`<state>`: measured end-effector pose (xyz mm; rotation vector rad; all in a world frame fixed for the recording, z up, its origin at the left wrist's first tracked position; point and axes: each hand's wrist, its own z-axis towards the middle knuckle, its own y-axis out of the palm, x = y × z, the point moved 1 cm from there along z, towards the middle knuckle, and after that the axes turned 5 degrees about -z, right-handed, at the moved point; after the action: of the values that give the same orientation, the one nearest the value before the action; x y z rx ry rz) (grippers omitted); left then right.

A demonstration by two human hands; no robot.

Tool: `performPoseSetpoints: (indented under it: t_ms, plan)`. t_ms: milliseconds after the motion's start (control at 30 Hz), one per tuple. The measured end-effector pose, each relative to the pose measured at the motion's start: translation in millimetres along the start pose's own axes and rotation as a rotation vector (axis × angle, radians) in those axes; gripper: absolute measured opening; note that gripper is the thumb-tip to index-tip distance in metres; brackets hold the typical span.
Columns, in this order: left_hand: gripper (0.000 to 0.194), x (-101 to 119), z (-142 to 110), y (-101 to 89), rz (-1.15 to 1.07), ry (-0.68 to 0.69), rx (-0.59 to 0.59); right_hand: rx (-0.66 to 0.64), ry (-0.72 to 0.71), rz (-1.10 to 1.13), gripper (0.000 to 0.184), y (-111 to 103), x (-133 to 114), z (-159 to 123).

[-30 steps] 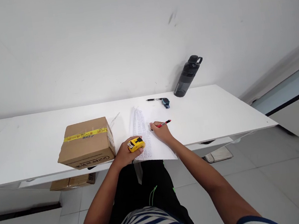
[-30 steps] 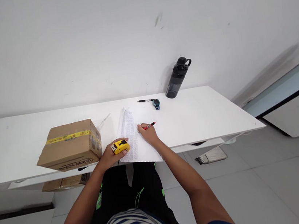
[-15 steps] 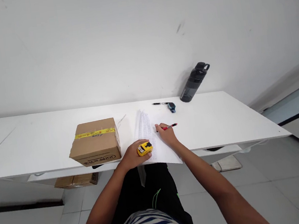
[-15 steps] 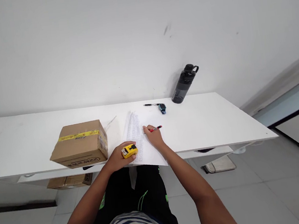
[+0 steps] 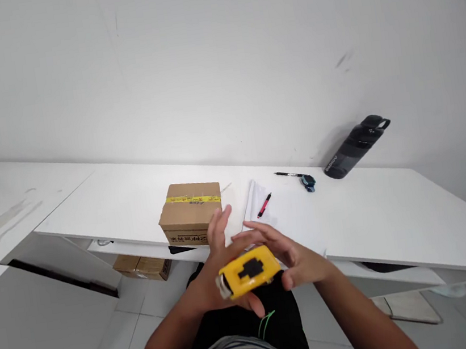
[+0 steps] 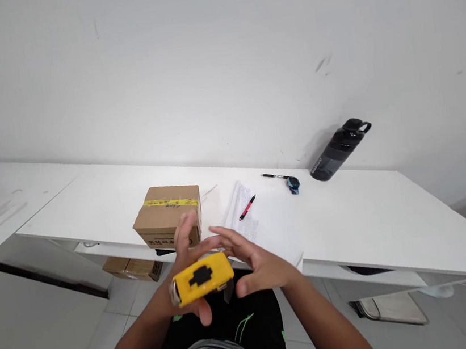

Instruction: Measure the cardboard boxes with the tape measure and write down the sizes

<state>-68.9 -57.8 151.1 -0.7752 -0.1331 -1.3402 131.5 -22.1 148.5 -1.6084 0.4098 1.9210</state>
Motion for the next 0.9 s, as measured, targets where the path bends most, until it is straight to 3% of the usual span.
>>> performPoseSetpoints:
  t_ms: [33, 100, 167, 267, 367, 500, 667, 900]
  plan:
    - [0.101, 1.0, 0.6, -6.2, 0.031, -0.073, 0.004, 0.038, -0.019, 0.014, 0.096, 12.1, -8.9, 6.0]
    - [0.1, 2.9, -2.7, -17.5, 0.104, -0.192, 0.069, 0.173, 0.002, -0.013, 0.073, 29.2, -20.7, 23.7]
    - [0.098, 5.1, -13.2, -28.9, 0.173, -0.291, 0.213, 0.318, 0.037, -0.113, 0.054, 35.7, -27.5, 49.6]
    - [0.086, 1.1, -36.1, -45.0, 0.26, -0.442, 0.472, 0.476, -0.009, -0.362, 0.051, 31.3, -34.3, 104.5]
    - [0.061, -19.0, -52.0, -54.5, 0.538, -0.462, 0.556, 0.411, -0.056, -0.69, 0.052, 25.9, -35.3, 168.8]
    - [0.047, -55.6, -59.8, -50.4, 0.782, -0.282, 0.368, 0.164, -0.06, -1.069, 0.035, 29.2, -29.3, 227.4]
    - [0.047, -71.6, -68.3, -39.3, 0.863, -0.29, 0.392, -0.016, -0.087, -1.187, 0.034, 26.2, -31.6, 234.3]
    - [0.063, -79.7, -66.9, -39.2, 0.887, -0.355, 0.354, -0.07, -0.069, -1.228, 0.037, -13.0, -37.9, 183.7]
